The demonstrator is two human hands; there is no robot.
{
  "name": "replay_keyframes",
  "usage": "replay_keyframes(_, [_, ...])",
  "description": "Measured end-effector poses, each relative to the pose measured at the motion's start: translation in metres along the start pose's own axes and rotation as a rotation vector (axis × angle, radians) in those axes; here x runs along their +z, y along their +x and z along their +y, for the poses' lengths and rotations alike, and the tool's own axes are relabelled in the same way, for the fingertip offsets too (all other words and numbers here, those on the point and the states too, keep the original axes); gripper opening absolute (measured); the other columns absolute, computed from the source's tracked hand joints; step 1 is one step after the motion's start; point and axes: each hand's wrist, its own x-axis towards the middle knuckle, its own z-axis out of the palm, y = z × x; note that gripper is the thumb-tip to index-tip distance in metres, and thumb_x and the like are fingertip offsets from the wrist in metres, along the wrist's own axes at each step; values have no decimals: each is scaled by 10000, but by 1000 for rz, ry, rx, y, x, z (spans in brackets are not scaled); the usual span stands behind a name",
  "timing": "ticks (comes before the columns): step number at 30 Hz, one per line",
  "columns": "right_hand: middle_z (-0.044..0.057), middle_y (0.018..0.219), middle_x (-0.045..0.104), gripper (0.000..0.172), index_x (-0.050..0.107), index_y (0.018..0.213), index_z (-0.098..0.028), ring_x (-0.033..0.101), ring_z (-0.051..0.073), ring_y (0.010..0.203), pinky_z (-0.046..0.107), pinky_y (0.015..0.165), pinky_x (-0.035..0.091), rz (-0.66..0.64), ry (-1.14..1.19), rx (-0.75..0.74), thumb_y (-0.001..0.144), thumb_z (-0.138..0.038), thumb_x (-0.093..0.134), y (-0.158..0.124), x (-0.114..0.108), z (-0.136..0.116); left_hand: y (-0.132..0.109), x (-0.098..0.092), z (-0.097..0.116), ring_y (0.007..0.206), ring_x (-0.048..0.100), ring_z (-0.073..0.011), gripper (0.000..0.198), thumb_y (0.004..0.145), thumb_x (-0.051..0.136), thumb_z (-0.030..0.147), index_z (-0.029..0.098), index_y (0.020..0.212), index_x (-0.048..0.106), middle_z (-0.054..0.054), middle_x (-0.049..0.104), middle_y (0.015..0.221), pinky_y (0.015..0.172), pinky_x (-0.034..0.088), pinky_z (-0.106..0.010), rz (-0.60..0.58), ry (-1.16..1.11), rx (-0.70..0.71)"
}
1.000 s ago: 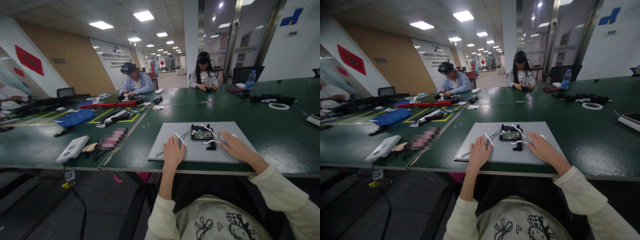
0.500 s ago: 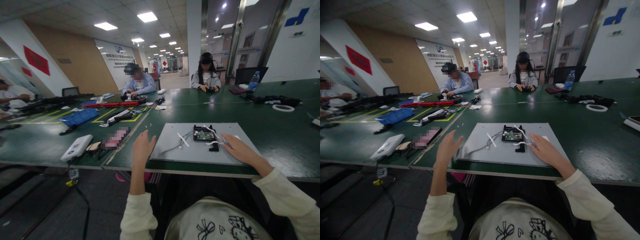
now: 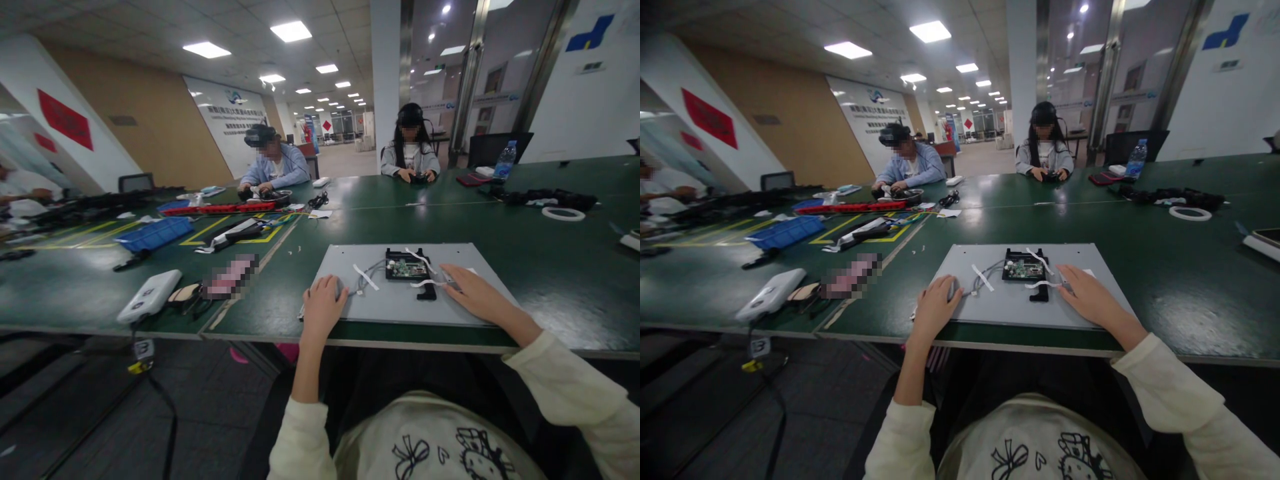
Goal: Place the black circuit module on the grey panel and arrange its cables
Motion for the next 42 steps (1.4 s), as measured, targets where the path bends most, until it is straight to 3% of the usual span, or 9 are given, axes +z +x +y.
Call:
replay_keyframes(10, [171, 1450, 516, 575, 503, 1419, -168, 501, 342, 1329, 542, 1102, 411, -3, -16, 19, 987, -505, 327, 12, 2, 10, 17, 7, 5, 1373, 431, -268, 403, 1005, 423, 409, 207, 1337, 529, -125, 529, 1452, 1080, 370, -491, -54, 42, 25])
replay_keyframes(24, [184, 1441, 523, 582, 506, 1415, -139, 501, 327, 1333, 518, 1121, 401, 11, -41, 24, 1001, -488, 292, 9, 1, 6, 11, 9, 6, 1382, 432, -259, 400, 1023, 359, 393, 208, 1320, 553, -130, 539, 1444, 1104, 357, -489, -8, 45, 32])
replay_keyframes(29, [181, 1481, 481, 621, 460, 1462, -119, 480, 327, 1354, 503, 1141, 383, -62, 3, 43, 990, -501, 331, 10, -3, 12, 8, 1, 11, 1335, 484, -260, 399, 1017, 353, 315, 193, 1363, 510, -139, 546, 1433, 1108, 359, -515, 33, 30, 13])
replay_keyframes(35, [143, 1525, 435, 705, 345, 1551, -173, 468, 326, 1366, 507, 1127, 402, -202, 112, 39, 951, -538, 421, 32, -23, 24, 16, -31, 45, 1341, 467, -284, 398, 992, 403, 275, 198, 1366, 513, -137, 567, 1401, 1158, 275, -582, 78, 54, 110])
replay_keyframes(39, [140, 1535, 420, 690, 347, 1549, -158, 435, 316, 1392, 484, 1151, 368, -163, 128, 23, 962, -510, 430, 59, -30, 16, 28, -48, 78, 1385, 391, -350, 308, 969, 463, 286, 182, 1213, 619, -147, 634, 1268, 1153, 142, -696, 97, 130, 155])
replay_keyframes(42, [159, 1513, 448, 641, 388, 1523, -134, 467, 316, 1368, 475, 1143, 375, -128, 142, 34, 966, -447, 445, 76, -24, 8, 32, -59, 97, 1390, 361, -396, 287, 956, 482, 294, 155, 1126, 667, -161, 661, 1180, 1131, 67, -745, 110, 208, 130])
